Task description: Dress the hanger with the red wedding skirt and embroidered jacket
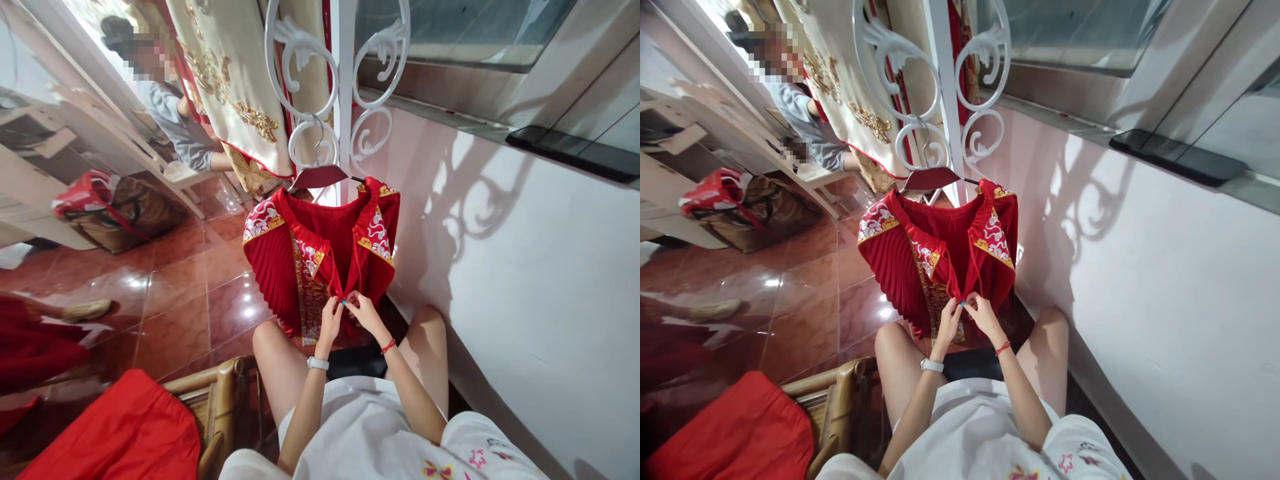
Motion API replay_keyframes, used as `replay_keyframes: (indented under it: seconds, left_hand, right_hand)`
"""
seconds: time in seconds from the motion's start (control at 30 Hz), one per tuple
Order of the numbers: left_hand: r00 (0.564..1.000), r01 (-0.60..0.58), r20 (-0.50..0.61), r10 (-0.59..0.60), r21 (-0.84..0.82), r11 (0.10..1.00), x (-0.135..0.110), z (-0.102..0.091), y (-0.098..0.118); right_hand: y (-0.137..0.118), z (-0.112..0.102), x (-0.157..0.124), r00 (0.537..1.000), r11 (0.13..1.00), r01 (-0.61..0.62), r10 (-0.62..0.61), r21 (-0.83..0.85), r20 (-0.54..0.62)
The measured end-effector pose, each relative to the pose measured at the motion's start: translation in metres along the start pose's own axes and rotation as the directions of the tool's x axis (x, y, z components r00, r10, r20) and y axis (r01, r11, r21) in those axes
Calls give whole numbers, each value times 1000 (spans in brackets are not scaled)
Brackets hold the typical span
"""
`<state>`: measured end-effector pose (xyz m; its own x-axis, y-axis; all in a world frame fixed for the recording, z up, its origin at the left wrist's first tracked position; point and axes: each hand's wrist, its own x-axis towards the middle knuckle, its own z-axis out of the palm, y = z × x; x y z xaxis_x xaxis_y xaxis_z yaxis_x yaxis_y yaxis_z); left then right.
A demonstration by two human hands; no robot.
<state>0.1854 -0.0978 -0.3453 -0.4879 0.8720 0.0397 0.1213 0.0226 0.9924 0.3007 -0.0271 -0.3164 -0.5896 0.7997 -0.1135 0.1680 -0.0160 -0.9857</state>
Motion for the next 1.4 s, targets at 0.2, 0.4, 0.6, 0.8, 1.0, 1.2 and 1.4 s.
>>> replay_keyframes:
  seconds: [0.2,0.4,0.6,0.8,1.0,1.2,1.4]
  left_hand:
    - [999,-45,30,43,79,996,-2,-4,4]
    - [997,-71,-11,75,199,977,-7,1,-3]
    - [997,-67,-20,77,297,952,-2,0,1]
    - [980,-116,-84,182,499,859,-4,-2,22]
    - [991,-125,58,118,704,699,1,9,19]
    - [987,-156,139,81,701,696,6,17,13]
    - [986,-134,163,21,728,672,12,2,29]
  right_hand:
    - [-4,-3,0,999,994,36,-32,-105,34]
    - [-9,1,5,958,955,-258,232,150,172]
    - [-28,8,12,958,911,-283,251,301,140]
    - [-32,4,8,950,858,-313,281,408,137]
    - [-30,2,0,919,863,-377,302,338,254]
    - [-39,5,12,940,862,-341,314,376,133]
    - [-42,13,12,960,857,-275,271,435,73]
